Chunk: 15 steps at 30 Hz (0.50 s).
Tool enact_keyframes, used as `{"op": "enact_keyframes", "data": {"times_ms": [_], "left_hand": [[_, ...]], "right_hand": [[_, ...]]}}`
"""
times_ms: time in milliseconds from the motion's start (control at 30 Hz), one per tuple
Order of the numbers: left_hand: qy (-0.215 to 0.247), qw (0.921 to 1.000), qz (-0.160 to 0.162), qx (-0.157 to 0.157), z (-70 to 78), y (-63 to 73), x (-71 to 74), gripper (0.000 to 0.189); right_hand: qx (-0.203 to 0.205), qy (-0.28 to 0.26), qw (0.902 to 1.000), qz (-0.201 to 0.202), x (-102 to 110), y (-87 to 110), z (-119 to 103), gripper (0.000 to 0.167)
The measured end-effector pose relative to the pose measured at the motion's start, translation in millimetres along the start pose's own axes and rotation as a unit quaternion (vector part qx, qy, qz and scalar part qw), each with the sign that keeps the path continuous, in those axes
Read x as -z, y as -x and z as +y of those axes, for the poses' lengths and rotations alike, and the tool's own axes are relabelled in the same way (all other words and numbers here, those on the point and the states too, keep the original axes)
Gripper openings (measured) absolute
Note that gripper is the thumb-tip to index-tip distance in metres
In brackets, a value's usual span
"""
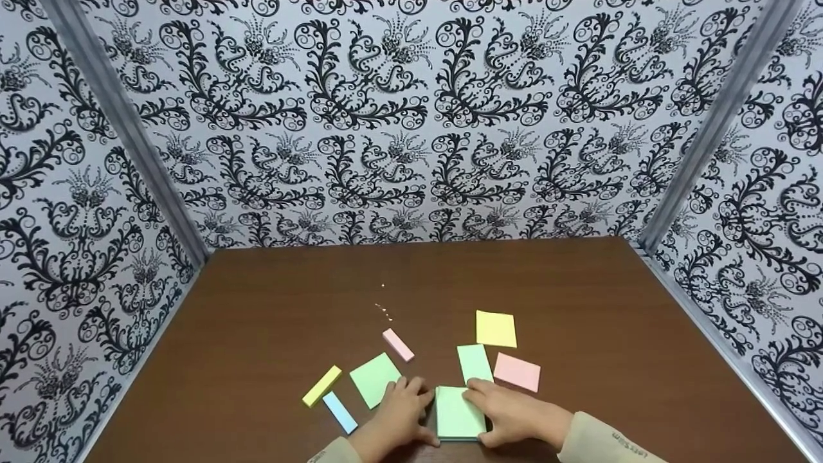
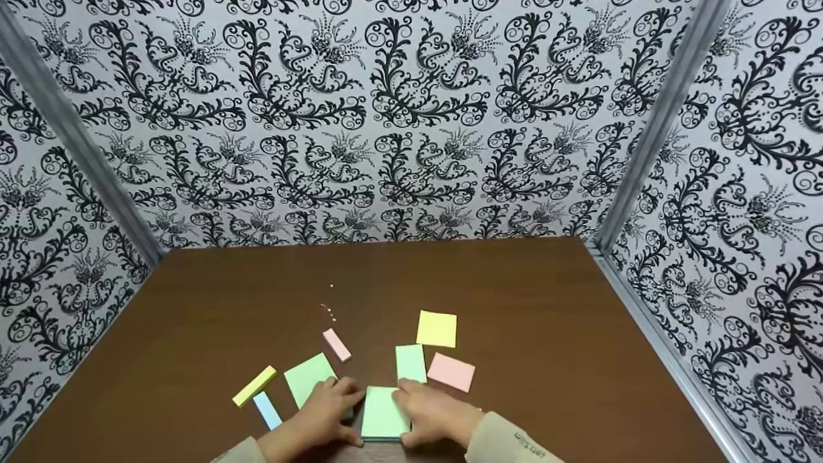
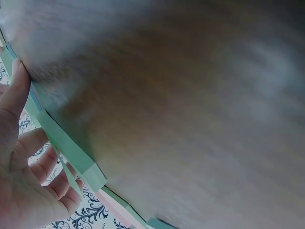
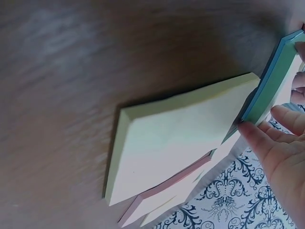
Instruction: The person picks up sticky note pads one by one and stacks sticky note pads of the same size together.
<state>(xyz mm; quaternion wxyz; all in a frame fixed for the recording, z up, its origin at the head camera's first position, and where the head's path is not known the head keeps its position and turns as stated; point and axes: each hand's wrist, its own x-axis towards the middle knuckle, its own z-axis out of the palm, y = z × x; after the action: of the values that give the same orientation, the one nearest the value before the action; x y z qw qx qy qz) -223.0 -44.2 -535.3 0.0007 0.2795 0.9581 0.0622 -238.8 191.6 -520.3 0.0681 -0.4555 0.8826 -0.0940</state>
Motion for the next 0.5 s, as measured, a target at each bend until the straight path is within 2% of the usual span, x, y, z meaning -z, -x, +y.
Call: {"op": "enact_keyframes", "data": {"times_ms": [133,367,500], "left_hand": [[0.004,1.0,0.006,-0.003,-0.8,0.4,-1.7,0.085],[0.015,0.9999,0.004,-0.004,-2.2,1.5,-3.5,0.085],[0.008,1.0,0.0,-0.002,-1.0,0.2,-0.8,0.086]], "right_hand": [[-0.002,0.018,0.9997,-0.013,1.2,0.6,-1.7,0.061],[-0.018,0.036,0.9967,-0.07,6.3,0.5,-3.9,0.068],[-0.007,0.054,0.9965,-0.063,4.4,0.7,-2.7,0.067]]}}
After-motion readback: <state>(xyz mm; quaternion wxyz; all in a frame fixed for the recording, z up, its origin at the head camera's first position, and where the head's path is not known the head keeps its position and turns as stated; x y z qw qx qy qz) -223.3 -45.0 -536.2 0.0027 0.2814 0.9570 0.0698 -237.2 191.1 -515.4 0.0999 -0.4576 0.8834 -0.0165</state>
